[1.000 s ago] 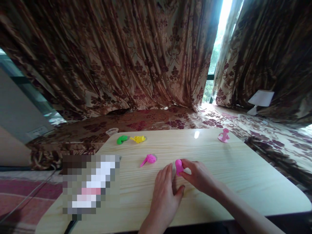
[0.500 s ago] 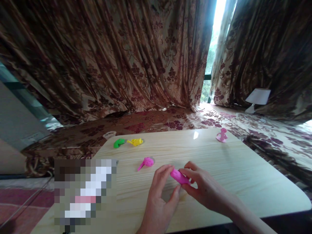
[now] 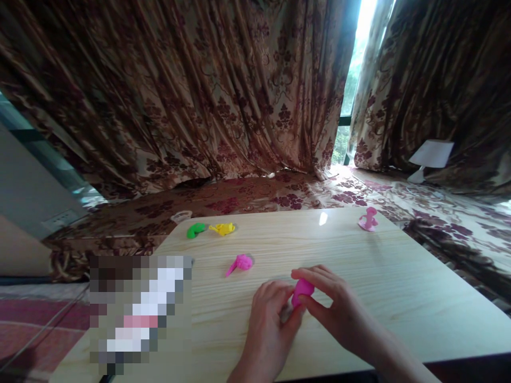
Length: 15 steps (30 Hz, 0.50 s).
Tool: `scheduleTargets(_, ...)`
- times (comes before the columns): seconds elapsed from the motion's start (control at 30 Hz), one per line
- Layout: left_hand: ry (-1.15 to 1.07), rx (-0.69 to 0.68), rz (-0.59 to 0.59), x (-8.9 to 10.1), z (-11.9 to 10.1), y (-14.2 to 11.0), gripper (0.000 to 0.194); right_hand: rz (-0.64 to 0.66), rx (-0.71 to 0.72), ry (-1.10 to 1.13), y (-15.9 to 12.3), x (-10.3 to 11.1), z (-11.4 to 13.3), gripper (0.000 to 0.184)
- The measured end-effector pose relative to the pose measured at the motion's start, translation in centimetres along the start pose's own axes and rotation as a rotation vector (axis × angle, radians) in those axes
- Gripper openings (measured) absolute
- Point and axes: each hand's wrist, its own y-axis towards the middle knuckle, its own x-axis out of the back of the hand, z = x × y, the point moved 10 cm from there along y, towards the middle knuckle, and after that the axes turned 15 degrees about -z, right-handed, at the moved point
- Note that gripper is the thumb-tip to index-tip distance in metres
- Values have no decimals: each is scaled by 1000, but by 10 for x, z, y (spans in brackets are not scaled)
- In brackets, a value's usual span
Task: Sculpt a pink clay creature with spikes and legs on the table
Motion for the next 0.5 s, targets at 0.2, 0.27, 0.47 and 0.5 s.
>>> scheduleTargets(0.2, -52, 61, -65, 6, 8, 1, 23, 133, 25, -27, 4, -13, 8, 42)
scheduleTargets(0.27, -55, 47, -48, 4, 7, 1, 20, 160, 64, -56, 5, -12, 14, 41)
scheduleTargets(0.47, -2, 16, -23, 1, 3, -1, 13, 281, 151, -142, -2, -18, 32, 40)
scheduleTargets(0.5, -8, 12, -31, 1, 3, -1, 14, 297, 163, -151, -4, -20, 34, 40)
